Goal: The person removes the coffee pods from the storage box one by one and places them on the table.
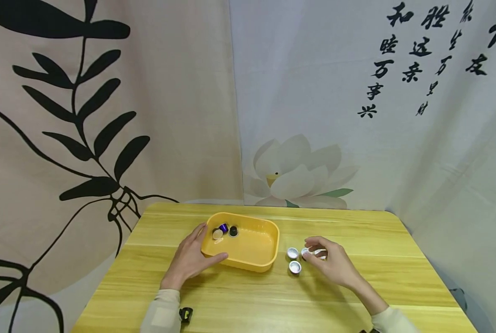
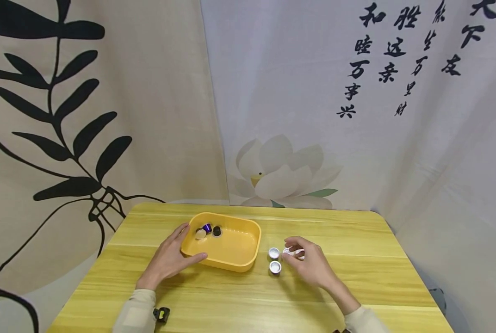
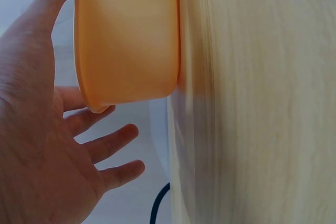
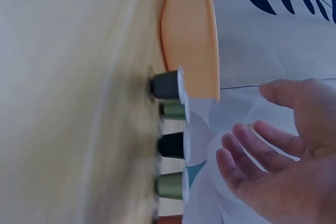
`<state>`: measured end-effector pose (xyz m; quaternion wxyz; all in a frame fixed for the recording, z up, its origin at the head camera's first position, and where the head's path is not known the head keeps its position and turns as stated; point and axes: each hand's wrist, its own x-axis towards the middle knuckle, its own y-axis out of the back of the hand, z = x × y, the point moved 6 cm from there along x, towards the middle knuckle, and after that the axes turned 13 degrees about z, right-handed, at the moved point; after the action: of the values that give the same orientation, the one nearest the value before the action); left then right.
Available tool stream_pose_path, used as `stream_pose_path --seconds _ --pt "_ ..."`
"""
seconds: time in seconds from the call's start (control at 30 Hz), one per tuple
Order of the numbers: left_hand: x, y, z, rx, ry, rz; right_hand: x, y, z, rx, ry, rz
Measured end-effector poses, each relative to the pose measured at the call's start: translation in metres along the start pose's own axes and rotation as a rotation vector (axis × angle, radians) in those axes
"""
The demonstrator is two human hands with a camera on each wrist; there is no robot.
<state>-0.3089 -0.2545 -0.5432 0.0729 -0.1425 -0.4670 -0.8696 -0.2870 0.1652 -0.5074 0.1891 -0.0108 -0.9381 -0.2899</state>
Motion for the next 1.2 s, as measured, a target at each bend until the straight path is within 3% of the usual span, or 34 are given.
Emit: stream_pose_path --seconds 0.37,0.87,1.2 --pt "0.001 0.000 0.001 -0.006 -0.005 0.014 0.029 0.000 -0.017 -0.101 0.239 0.014" --pt "-0.001 -0.001 -0.001 -0.003 0.008 -0.005 0.061 -0.037 -0.039 -0.097 0.259 -0.158" --pt "0.000 -0.001 -0.002 -0.006 0.005 0.003 0.086 -0.072 -0.058 -0.115 0.324 -0.292"
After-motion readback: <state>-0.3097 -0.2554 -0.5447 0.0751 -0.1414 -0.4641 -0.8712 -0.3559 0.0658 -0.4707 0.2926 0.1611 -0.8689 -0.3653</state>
